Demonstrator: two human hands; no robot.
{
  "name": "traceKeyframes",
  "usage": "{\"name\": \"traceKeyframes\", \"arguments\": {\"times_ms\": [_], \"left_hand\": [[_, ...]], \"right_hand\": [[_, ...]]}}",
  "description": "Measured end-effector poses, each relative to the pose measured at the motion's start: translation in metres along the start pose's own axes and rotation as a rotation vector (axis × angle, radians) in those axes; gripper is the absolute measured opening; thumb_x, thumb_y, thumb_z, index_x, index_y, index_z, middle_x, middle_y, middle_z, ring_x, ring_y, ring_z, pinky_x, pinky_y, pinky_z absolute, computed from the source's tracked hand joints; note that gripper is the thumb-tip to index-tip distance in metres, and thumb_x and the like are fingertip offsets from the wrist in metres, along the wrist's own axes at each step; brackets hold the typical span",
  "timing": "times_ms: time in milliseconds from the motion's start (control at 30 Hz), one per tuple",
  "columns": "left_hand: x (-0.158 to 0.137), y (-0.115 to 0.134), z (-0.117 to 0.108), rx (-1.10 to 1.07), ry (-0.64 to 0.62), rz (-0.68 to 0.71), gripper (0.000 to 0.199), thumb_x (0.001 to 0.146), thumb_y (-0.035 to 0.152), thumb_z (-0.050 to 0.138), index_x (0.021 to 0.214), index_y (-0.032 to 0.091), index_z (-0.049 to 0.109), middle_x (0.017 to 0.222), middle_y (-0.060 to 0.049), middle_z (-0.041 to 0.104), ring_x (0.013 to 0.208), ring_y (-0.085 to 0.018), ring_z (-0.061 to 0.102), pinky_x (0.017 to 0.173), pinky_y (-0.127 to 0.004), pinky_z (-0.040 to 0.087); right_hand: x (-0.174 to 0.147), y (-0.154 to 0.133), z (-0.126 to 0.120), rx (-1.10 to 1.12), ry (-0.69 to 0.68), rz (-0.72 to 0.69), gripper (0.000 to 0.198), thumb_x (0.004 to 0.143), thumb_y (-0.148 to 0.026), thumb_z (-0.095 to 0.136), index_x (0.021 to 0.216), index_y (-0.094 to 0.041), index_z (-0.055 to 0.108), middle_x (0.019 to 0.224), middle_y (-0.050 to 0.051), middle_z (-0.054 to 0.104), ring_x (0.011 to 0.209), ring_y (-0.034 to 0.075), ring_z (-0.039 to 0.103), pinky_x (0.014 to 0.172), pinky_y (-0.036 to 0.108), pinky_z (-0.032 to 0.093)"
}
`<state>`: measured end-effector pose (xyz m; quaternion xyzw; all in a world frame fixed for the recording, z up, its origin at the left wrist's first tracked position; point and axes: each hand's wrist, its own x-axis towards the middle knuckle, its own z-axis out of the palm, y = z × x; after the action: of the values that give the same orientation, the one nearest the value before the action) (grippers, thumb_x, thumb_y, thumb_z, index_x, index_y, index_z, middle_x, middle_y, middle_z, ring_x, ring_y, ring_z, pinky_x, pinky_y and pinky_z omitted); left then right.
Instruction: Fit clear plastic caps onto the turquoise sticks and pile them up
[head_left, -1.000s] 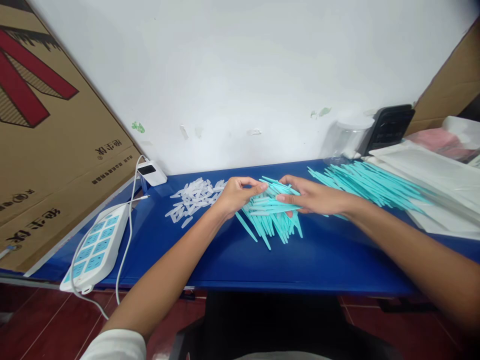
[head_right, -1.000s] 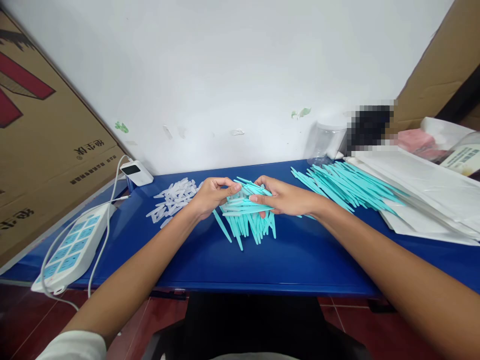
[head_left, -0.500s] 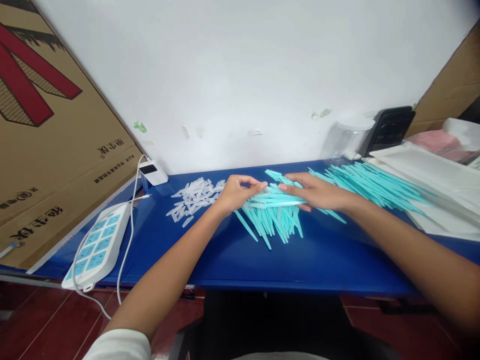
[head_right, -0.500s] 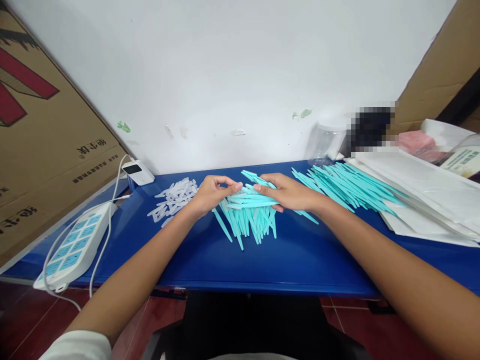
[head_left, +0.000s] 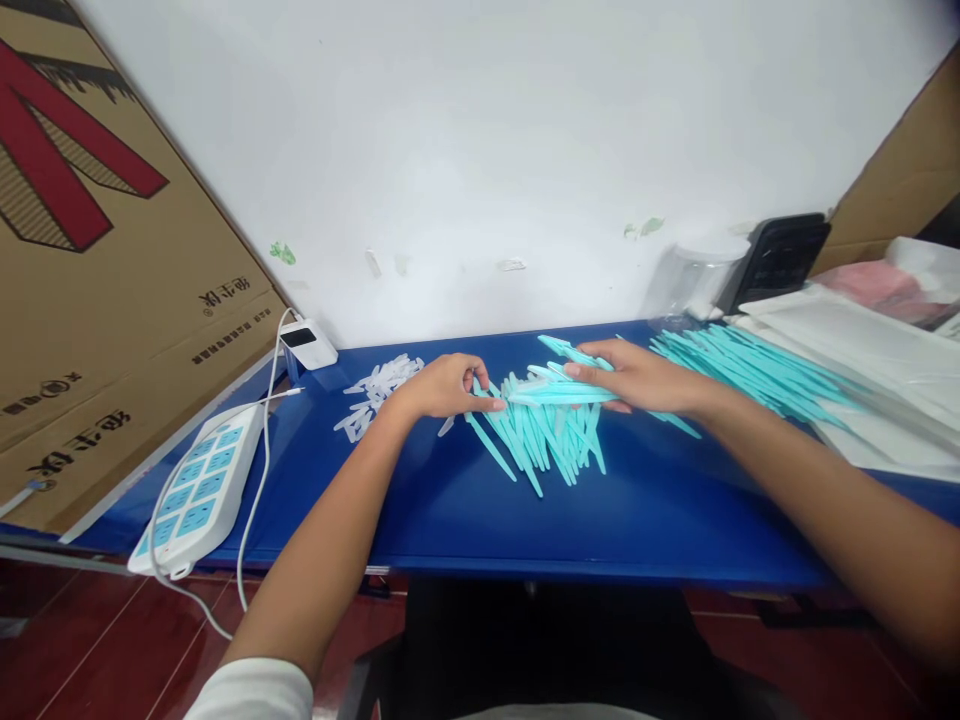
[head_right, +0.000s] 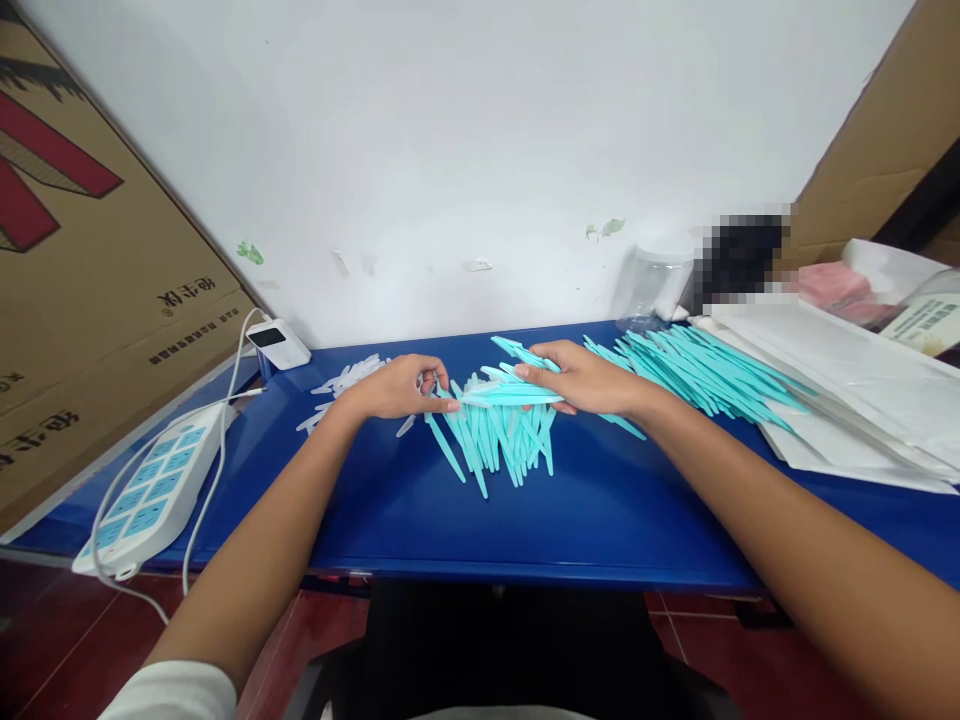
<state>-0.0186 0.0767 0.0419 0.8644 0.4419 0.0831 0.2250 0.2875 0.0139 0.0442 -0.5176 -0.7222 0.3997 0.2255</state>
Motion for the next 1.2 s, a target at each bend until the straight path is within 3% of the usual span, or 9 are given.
{"name": "traceKeyframes", "arguments": {"times_ms": [167, 300, 533, 667, 733, 800, 933, 1133, 1200], "left_hand": [[0.002, 0.004, 0.011, 0.118, -0.003, -0.102, 0.055, 0.075, 0.071, 0.075, 0.058, 0.022, 0.057, 0.053, -0.003, 0.057, 0.048, -0.016, 0.048, 0.052, -0.032, 0.027], [0.005, 0.004, 0.019, 0.144, -0.045, -0.038, 0.058, 0.084, 0.066, 0.068, 0.05, 0.023, 0.049, 0.047, -0.001, 0.049, 0.043, -0.014, 0.04, 0.052, -0.033, 0.022], [0.005, 0.006, 0.019, 0.052, -0.129, -0.008, 0.035, 0.087, 0.049, 0.067, 0.068, 0.02, 0.063, 0.063, -0.002, 0.064, 0.053, -0.015, 0.053, 0.053, -0.03, 0.032], [0.005, 0.006, 0.016, -0.085, -0.098, 0.023, 0.027, 0.091, 0.045, 0.066, 0.081, 0.02, 0.067, 0.074, -0.004, 0.074, 0.058, -0.016, 0.061, 0.056, -0.029, 0.04], [0.007, 0.006, 0.016, -0.167, 0.012, 0.054, 0.027, 0.096, 0.045, 0.061, 0.091, 0.02, 0.068, 0.08, -0.005, 0.078, 0.063, -0.017, 0.065, 0.059, -0.028, 0.043], [0.009, 0.007, 0.016, -0.242, 0.145, 0.085, 0.029, 0.099, 0.046, 0.06, 0.099, 0.018, 0.069, 0.083, -0.006, 0.078, 0.068, -0.017, 0.067, 0.062, -0.028, 0.045], [0.013, 0.013, 0.018, -0.394, 0.263, 0.185, 0.038, 0.1, 0.05, 0.061, 0.104, 0.015, 0.076, 0.09, -0.008, 0.077, 0.077, -0.017, 0.067, 0.069, -0.028, 0.049], [0.01, 0.022, 0.02, -0.469, 0.258, 0.198, 0.039, 0.102, 0.043, 0.061, 0.128, 0.018, 0.073, 0.103, -0.009, 0.08, 0.063, -0.011, 0.061, 0.06, -0.026, 0.045], [0.009, 0.022, 0.02, -0.512, 0.269, 0.207, 0.038, 0.1, 0.041, 0.066, 0.128, 0.016, 0.072, 0.105, -0.011, 0.081, 0.073, -0.014, 0.069, 0.066, -0.027, 0.049]], "right_hand": [[0.0, -0.001, 0.002, -0.027, 0.004, 0.04, 0.072, 0.092, -0.07, 0.063, 0.138, -0.015, 0.06, 0.086, 0.009, 0.079, 0.049, 0.015, 0.049, 0.05, 0.029, 0.041], [-0.002, -0.003, 0.003, -0.021, -0.002, 0.071, 0.085, 0.094, -0.067, 0.064, 0.156, -0.012, 0.045, 0.087, 0.009, 0.08, 0.05, 0.015, 0.049, 0.051, 0.03, 0.042], [0.0, 0.001, 0.002, 0.003, -0.026, 0.055, 0.09, 0.092, -0.067, 0.065, 0.159, -0.013, 0.041, 0.088, 0.008, 0.08, 0.051, 0.016, 0.051, 0.052, 0.031, 0.042], [0.0, -0.001, 0.001, 0.002, -0.078, -0.046, 0.06, 0.094, -0.07, 0.061, 0.119, -0.015, 0.067, 0.069, 0.002, 0.071, 0.047, 0.013, 0.046, 0.053, 0.03, 0.041], [-0.001, -0.003, 0.001, -0.01, -0.1, -0.096, 0.054, 0.096, -0.071, 0.057, 0.097, -0.017, 0.068, 0.058, -0.002, 0.061, 0.046, 0.013, 0.046, 0.054, 0.03, 0.041], [-0.001, -0.004, 0.0, 0.004, -0.129, -0.137, 0.055, 0.097, -0.071, 0.054, 0.089, -0.019, 0.067, 0.058, -0.002, 0.06, 0.046, 0.012, 0.046, 0.054, 0.029, 0.04], [-0.002, -0.004, 0.0, 0.067, -0.202, -0.156, 0.053, 0.098, -0.07, 0.055, 0.09, -0.019, 0.067, 0.077, 0.003, 0.071, 0.048, 0.011, 0.046, 0.051, 0.028, 0.039], [-0.002, 0.0, -0.002, 0.065, -0.268, -0.129, 0.054, 0.097, -0.072, 0.056, 0.092, -0.02, 0.069, 0.062, -0.002, 0.062, 0.048, 0.012, 0.044, 0.053, 0.028, 0.039], [-0.002, 0.001, -0.002, 0.057, -0.271, -0.109, 0.055, 0.096, -0.073, 0.057, 0.092, -0.02, 0.069, 0.059, -0.003, 0.058, 0.048, 0.013, 0.044, 0.053, 0.028, 0.038]]}}
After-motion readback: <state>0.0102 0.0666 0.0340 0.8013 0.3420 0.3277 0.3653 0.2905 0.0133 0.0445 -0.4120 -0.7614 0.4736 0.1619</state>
